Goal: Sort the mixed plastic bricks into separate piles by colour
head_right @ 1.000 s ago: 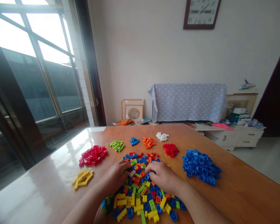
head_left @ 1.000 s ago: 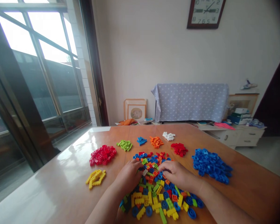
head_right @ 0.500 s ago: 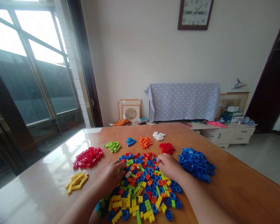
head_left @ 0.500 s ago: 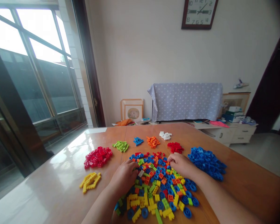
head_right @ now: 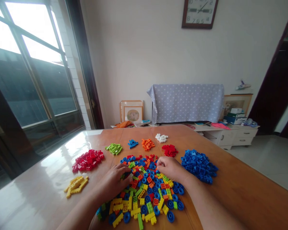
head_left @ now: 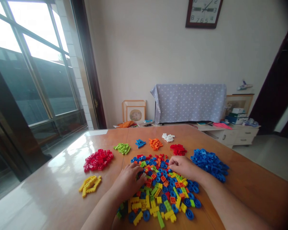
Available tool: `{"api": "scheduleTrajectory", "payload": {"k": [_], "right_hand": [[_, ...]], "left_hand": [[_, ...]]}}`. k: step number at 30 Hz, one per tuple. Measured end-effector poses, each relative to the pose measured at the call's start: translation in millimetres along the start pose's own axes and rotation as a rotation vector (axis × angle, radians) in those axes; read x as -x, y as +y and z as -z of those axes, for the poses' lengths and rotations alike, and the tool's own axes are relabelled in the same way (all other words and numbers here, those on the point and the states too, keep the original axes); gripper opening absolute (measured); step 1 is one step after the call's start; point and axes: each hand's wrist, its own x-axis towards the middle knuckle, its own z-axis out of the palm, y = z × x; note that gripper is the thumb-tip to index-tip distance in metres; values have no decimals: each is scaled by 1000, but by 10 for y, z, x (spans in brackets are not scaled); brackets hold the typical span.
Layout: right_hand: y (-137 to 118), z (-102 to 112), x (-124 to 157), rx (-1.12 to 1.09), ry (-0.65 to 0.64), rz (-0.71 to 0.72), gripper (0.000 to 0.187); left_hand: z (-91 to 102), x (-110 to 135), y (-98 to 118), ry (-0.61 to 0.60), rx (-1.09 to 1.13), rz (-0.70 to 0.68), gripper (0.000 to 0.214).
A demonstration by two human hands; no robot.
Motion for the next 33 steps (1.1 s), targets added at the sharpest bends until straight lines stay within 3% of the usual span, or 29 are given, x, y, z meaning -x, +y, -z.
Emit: {"api": "scheduleTrajectory", "payload": {"k": [4, 21, 26, 29, 33], "right_hand": [[-80, 21, 20, 31, -47, 54, 12], [-148, 22, 47, 68, -16, 131, 19], [-107, -13, 13, -17, 38, 61, 25], [-67, 88, -12, -104, 125, 34, 27], [123, 455, 11, -156, 299, -8, 29]], "left_hand": [[-35, 5, 20, -22, -3, -6, 44], [-78, 15, 14, -28, 12, 3, 41], [-68, 6, 21, -32, 21, -12, 40], [-65, -6, 15, -32, 23, -10, 39], [-55, -13, 7, -34, 25, -14, 40]]}}
